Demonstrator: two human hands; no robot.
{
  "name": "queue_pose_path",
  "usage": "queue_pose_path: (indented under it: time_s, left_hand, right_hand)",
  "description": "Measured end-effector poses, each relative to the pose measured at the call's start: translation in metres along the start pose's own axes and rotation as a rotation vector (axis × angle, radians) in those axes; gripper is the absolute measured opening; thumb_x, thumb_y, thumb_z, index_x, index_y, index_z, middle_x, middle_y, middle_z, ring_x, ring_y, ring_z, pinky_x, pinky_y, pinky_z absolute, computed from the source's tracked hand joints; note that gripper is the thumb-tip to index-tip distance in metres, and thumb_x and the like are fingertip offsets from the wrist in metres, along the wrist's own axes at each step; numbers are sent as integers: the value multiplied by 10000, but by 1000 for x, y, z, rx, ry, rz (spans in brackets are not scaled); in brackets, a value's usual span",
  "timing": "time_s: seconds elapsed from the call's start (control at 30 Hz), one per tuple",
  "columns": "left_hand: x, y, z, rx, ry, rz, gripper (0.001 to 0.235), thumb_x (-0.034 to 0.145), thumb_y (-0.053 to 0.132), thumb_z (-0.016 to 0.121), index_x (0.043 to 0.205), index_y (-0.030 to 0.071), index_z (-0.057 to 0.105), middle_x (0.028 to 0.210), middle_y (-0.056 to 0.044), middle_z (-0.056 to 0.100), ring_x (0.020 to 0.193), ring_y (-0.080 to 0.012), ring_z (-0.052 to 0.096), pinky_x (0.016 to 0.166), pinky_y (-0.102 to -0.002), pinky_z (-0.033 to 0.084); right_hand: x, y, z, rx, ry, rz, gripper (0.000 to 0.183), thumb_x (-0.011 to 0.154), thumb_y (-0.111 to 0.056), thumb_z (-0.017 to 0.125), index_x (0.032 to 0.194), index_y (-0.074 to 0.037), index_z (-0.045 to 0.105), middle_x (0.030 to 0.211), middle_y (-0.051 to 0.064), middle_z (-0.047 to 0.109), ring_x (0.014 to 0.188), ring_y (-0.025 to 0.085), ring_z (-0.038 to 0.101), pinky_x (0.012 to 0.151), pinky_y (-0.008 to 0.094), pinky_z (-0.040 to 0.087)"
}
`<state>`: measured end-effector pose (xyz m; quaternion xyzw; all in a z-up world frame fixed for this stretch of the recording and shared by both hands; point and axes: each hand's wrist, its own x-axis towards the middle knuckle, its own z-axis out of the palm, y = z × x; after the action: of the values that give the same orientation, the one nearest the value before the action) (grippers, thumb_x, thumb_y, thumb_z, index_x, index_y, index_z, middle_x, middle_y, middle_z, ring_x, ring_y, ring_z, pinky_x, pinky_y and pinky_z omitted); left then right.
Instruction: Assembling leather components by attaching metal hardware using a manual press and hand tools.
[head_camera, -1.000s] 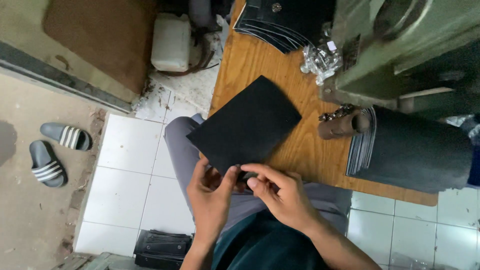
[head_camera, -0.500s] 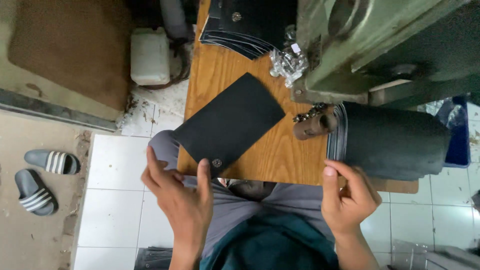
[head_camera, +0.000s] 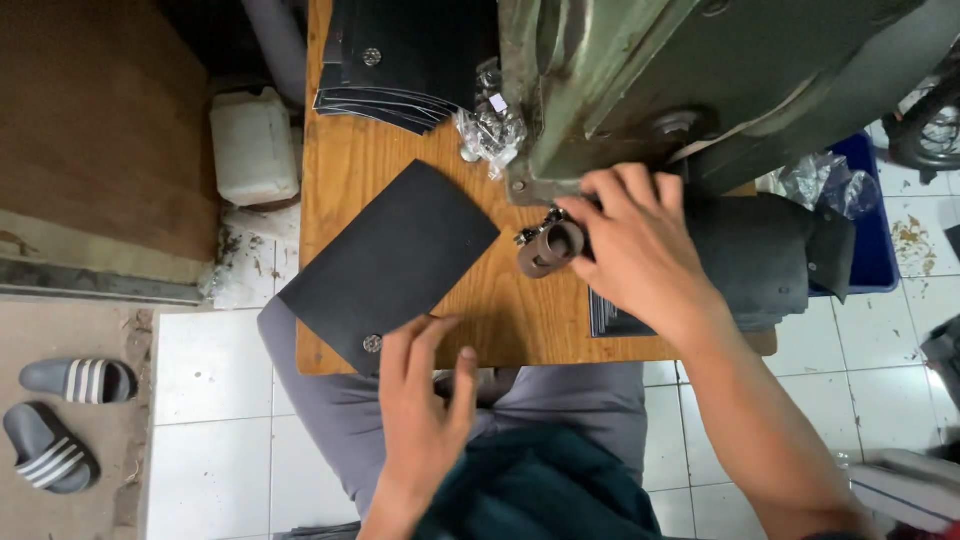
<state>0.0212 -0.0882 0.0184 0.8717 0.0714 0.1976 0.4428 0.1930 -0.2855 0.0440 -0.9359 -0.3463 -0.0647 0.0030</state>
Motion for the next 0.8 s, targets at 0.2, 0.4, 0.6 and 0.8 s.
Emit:
queue_pose_path:
  time_s: [0.2, 0.4, 0.6, 0.8]
  left_hand:
    - [-5, 4, 5, -83, -12, 6, 276, 846, 49, 676, 1118, 6, 661, 1114, -122, 638, 985, -262, 613, 871, -347, 502]
    - [0, -1, 4, -68, -8, 19, 272, 842, 43, 679, 1111, 6, 663, 1096, -114, 642, 991, -258, 608, 861, -352, 505]
    - [-2, -13, 6, -28, -2, 47, 305, 812, 20, 684, 1115, 11, 656, 1125, -121, 640, 992, -278, 602, 863, -362, 502]
    - [1, -18, 0, -38, -27, 107, 323, 817, 6, 684, 1138, 14, 648, 1177, -112, 642, 1029, -283, 600, 895, -369, 501]
  right_hand:
    - [8, -8, -8, 176, -116, -33, 858, 744, -637, 792, 1436, -163, 612, 1215, 61, 636, 1069, 243, 534, 1000, 415, 320]
    - [12, -19, -20, 490, 181, -40, 320, 688, -132, 915, 934, -34, 735, 773, 45, 696, 611, 186, 591, 570, 315, 459]
    - [22, -33, -39, 676, 285, 49, 321, 733, -24, 910, 968, 44, 702, 849, 105, 747, 635, 180, 636, 608, 301, 512]
    - [64, -50, -17, 519, 394, 62, 285, 814, -109, 908, 963, 8, 695, 779, 89, 734, 605, 220, 665, 597, 321, 523]
